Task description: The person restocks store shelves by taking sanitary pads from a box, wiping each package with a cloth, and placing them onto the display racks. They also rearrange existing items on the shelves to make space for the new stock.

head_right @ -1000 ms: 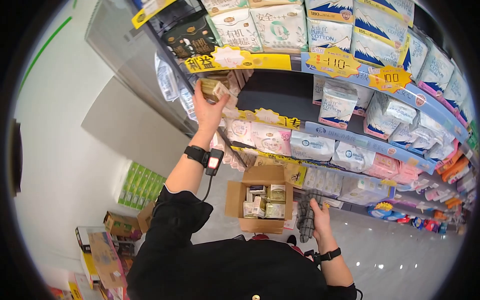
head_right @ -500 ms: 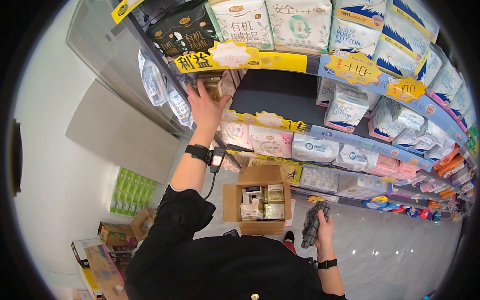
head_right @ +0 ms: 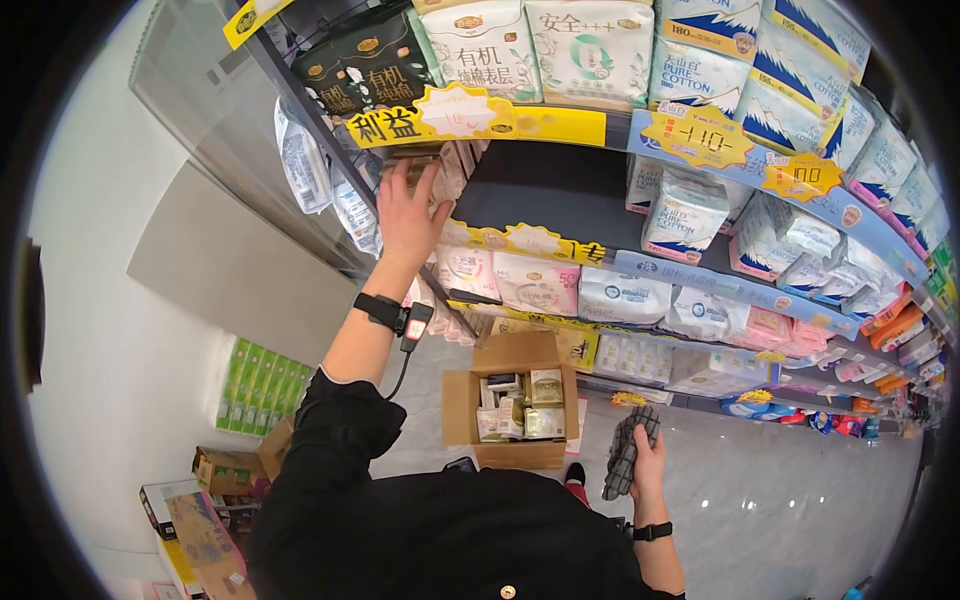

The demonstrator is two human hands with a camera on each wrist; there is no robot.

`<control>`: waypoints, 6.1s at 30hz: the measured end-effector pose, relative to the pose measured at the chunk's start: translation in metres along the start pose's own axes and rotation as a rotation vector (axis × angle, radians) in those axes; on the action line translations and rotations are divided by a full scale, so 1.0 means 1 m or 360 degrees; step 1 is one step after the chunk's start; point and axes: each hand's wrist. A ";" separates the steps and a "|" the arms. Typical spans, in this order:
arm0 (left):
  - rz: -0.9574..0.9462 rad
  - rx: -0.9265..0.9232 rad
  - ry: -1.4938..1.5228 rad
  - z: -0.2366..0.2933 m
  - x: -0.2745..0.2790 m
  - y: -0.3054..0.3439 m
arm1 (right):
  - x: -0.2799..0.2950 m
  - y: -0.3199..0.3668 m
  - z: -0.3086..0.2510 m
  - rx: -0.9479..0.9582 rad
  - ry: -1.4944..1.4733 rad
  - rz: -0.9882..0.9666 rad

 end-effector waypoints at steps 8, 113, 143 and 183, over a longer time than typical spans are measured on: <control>0.0213 0.0955 0.0967 -0.024 0.009 0.016 | 0.034 -0.003 0.006 0.0062 0.0133 0.0041; -0.1098 0.1951 0.2033 0.096 -0.033 0.386 | 0.093 -0.028 0.062 -0.0531 0.1775 -0.0085; 0.0193 0.2599 0.3775 0.123 0.093 0.234 | 0.048 -0.041 0.009 0.0079 0.1327 -0.0537; -0.0722 0.1935 0.3290 0.143 0.107 0.200 | -0.164 0.001 -0.071 0.0057 0.0097 -0.1152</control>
Point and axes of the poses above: each hand's wrist, its own y-axis away from the middle knuckle, its own x-axis out of the back of the hand, z = x × y, and after that the axes turned 2 degrees about -y, right-handed
